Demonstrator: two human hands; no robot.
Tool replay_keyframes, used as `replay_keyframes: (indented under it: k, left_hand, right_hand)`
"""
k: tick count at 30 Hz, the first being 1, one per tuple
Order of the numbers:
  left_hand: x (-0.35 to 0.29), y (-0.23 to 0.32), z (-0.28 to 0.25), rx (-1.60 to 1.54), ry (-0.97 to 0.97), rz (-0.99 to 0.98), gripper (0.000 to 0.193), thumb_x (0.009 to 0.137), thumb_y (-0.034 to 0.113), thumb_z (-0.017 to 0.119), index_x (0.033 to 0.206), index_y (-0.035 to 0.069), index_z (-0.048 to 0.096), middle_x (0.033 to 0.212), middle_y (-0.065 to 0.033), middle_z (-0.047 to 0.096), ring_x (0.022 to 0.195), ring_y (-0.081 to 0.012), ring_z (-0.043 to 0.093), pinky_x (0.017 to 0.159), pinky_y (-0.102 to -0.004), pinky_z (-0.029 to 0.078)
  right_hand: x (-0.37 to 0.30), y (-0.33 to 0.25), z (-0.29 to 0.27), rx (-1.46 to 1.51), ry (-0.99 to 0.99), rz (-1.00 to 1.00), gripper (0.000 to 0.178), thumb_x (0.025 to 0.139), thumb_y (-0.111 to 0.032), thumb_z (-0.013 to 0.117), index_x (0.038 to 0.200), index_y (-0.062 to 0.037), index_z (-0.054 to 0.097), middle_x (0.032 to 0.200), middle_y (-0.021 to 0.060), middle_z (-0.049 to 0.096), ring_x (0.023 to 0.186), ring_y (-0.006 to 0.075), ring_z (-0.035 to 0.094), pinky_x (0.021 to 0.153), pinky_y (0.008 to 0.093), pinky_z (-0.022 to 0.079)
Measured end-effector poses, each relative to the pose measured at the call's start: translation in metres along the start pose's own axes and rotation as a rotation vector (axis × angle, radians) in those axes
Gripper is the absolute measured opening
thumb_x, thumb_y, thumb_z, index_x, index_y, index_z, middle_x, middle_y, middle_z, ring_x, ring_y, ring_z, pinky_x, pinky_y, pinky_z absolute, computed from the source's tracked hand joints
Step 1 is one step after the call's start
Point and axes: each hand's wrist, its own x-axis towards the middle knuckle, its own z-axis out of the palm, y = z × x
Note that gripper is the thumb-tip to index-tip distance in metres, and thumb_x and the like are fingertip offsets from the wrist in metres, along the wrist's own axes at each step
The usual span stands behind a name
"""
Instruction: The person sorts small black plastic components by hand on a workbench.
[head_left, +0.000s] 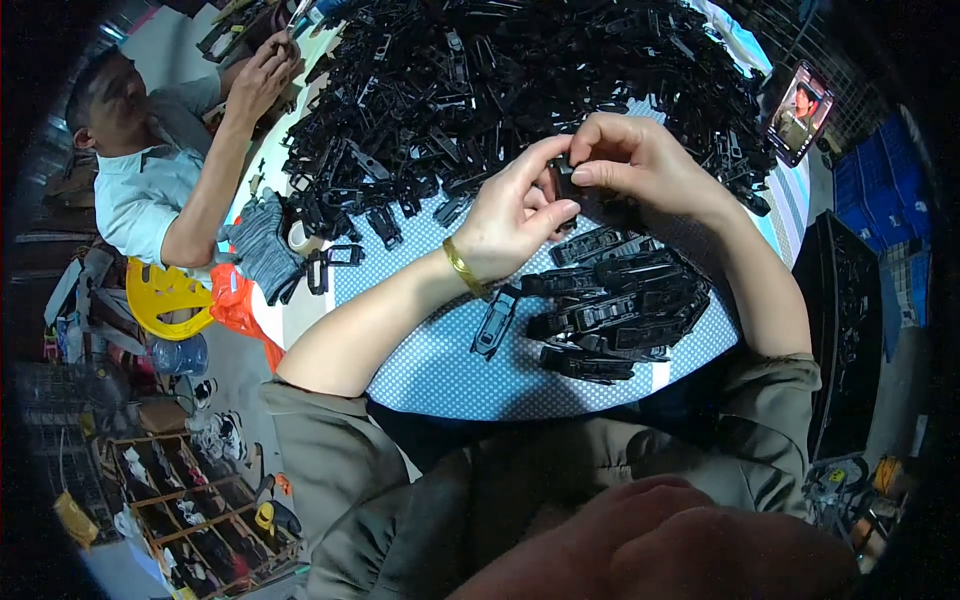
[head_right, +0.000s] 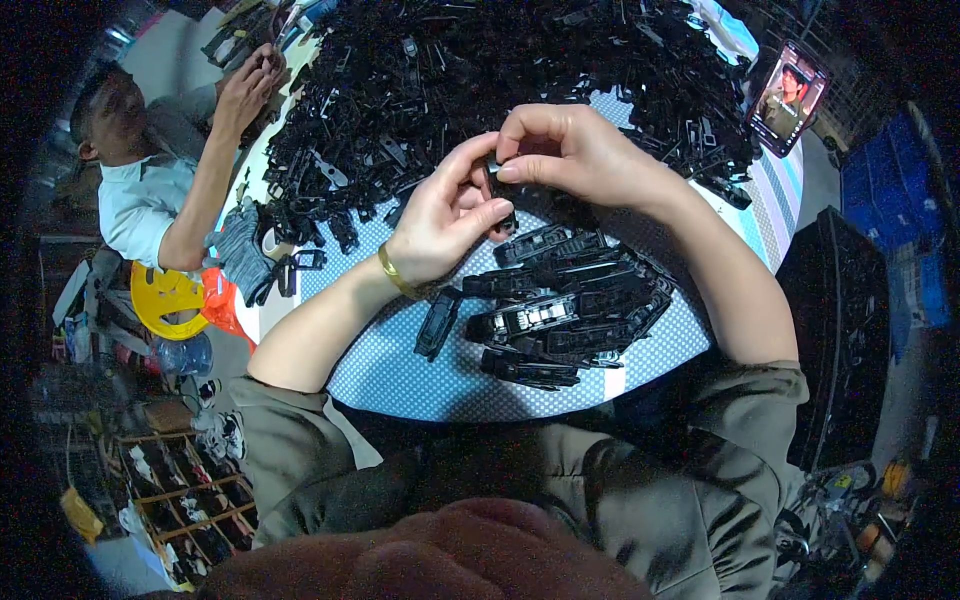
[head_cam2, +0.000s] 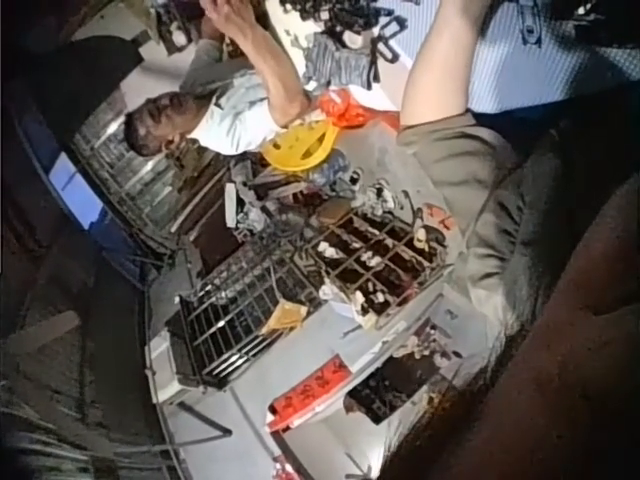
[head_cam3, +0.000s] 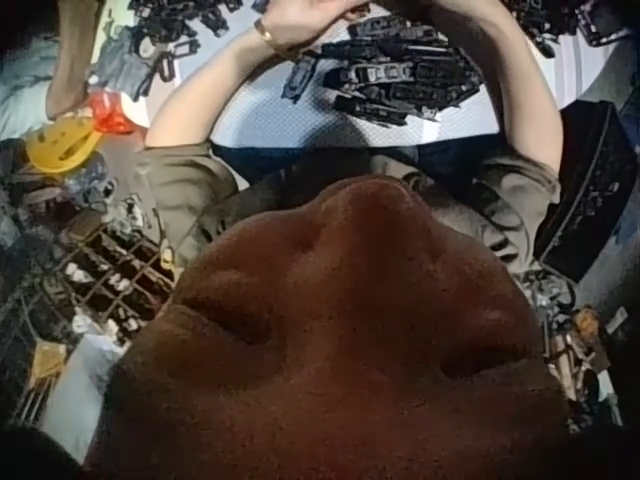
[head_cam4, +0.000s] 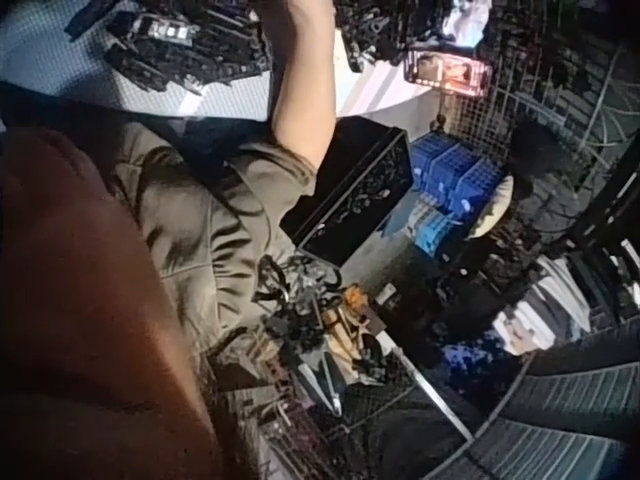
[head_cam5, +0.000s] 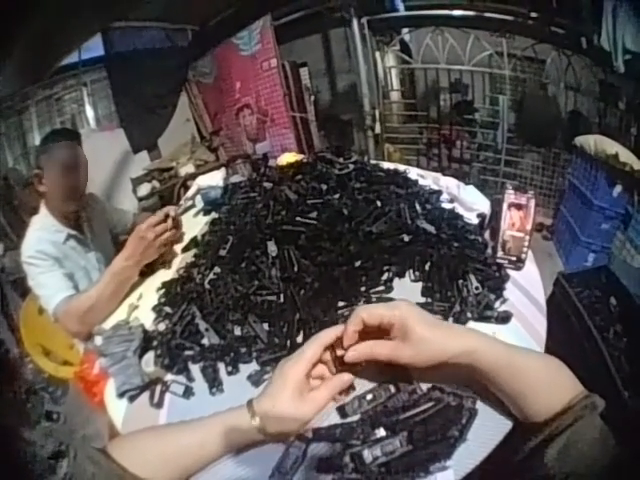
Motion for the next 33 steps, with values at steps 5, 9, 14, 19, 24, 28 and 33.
replay_keyframes:
  k: [5,9,14,19,24,28,33]
  left_hand:
    - [0.001,-0.002,-0.002,-0.048,0.079,0.049,0.042,0.082,0.002,0.052,0.121,0.003,0.036,0.094,-0.0055,0.048,0.080,-0.0090,0.053,0.069,-0.0233,0.049]
    - [0.002,0.002,-0.002,0.457,0.280,0.360,0.021,0.076,0.002,0.056,0.097,0.002,0.054,0.085,-0.0093,0.049,0.078,-0.0179,0.056,0.066,-0.0263,0.049]
    - [0.002,0.004,-0.008,0.961,0.305,0.585,0.018,0.070,0.002,0.062,0.086,0.000,0.054,0.092,-0.0098,0.050,0.076,-0.0147,0.054,0.062,-0.0234,0.046]
    - [0.005,-0.005,-0.010,0.368,0.175,0.188,0.014,0.071,-0.004,0.058,0.082,-0.002,0.050,0.093,-0.0065,0.043,0.075,-0.0100,0.052,0.059,-0.0209,0.049]
    - [0.006,-0.004,-0.013,0.192,0.035,0.155,0.014,0.073,-0.002,0.058,0.084,-0.003,0.049,0.096,-0.0056,0.038,0.076,-0.0096,0.051,0.065,-0.0212,0.050]
    - [0.003,0.012,-0.013,0.344,0.033,0.125,0.014,0.074,0.002,0.059,0.084,-0.001,0.050,0.093,-0.0044,0.040,0.077,-0.0090,0.052,0.065,-0.0201,0.047]
    - [0.006,0.001,-0.016,0.225,0.129,0.103,0.014,0.074,0.006,0.061,0.083,0.000,0.053,0.088,-0.0027,0.043,0.073,-0.0071,0.049,0.065,-0.0187,0.043]
  right_hand:
    - [-0.003,-0.003,0.008,-0.257,0.171,-0.033,0.017,0.075,-0.010,0.064,0.080,-0.0002,0.052,0.081,0.0056,0.059,0.073,0.0108,0.057,0.064,0.0243,0.047]
    - [-0.001,0.002,0.005,-0.477,0.146,-0.304,0.017,0.072,-0.008,0.065,0.077,0.0010,0.052,0.081,0.0081,0.059,0.073,0.0152,0.058,0.063,0.0252,0.047]
    - [-0.003,-0.006,0.003,-0.616,0.019,-0.255,0.018,0.069,-0.006,0.067,0.076,0.0024,0.052,0.081,0.0102,0.059,0.072,0.0195,0.058,0.059,0.0264,0.046]
    - [0.000,0.003,-0.002,-0.325,-0.022,-0.100,0.017,0.070,-0.008,0.067,0.079,0.0005,0.056,0.078,0.0058,0.058,0.071,0.0144,0.056,0.060,0.0238,0.045]
    - [0.002,0.003,-0.006,-0.165,-0.128,-0.108,0.015,0.071,-0.012,0.067,0.077,-0.0009,0.058,0.077,0.0033,0.057,0.072,0.0118,0.054,0.064,0.0236,0.044]
    - [0.000,-0.002,-0.007,-0.306,-0.124,-0.200,0.016,0.071,-0.013,0.067,0.077,-0.0008,0.058,0.078,0.0034,0.057,0.074,0.0132,0.054,0.065,0.0246,0.044]
    - [0.003,0.004,-0.002,-0.346,-0.001,-0.292,0.016,0.075,-0.014,0.064,0.078,-0.0010,0.055,0.082,0.0043,0.057,0.078,0.0151,0.055,0.068,0.0264,0.044]
